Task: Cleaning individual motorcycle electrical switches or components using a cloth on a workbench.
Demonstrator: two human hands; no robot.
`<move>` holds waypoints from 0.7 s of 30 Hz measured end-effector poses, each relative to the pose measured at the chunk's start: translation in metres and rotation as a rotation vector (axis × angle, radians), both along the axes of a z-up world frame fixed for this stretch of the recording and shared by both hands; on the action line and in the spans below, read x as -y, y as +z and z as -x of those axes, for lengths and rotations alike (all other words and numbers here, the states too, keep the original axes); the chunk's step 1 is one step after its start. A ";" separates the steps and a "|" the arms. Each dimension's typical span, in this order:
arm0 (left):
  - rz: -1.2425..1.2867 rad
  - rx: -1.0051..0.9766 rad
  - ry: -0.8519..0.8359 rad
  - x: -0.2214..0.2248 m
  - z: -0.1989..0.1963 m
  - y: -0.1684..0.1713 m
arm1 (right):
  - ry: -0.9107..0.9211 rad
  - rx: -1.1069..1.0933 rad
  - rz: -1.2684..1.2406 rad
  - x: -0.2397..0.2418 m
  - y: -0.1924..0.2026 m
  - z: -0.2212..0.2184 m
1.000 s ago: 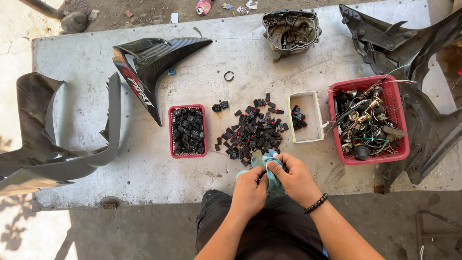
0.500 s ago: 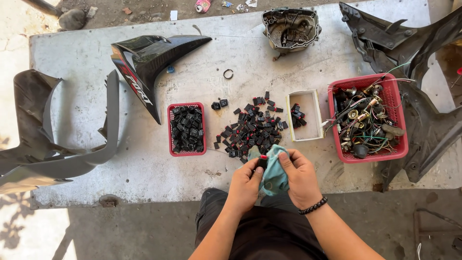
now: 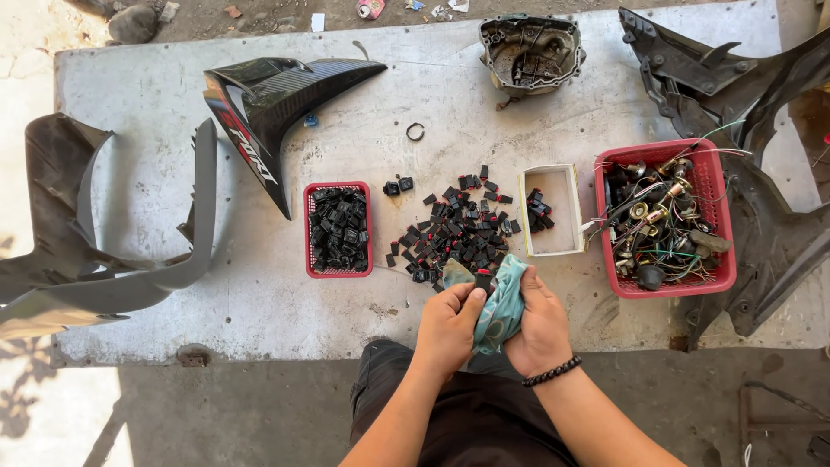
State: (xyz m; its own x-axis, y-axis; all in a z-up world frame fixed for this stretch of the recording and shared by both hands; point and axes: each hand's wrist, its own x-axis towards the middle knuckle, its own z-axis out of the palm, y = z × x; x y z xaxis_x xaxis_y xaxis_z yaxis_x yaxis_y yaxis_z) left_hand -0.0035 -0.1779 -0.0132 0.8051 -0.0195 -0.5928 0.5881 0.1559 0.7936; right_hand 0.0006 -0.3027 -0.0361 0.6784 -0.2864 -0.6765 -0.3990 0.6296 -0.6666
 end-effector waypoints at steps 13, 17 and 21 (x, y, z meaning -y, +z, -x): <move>-0.211 0.076 -0.082 -0.006 0.002 -0.012 | 0.358 -0.016 0.249 -0.007 -0.018 -0.002; 0.202 -0.036 0.109 -0.006 0.002 -0.027 | 0.080 -0.074 -0.002 -0.016 0.011 -0.009; 0.344 -0.064 0.115 0.000 0.006 -0.028 | 0.190 -0.076 0.086 -0.002 -0.013 -0.006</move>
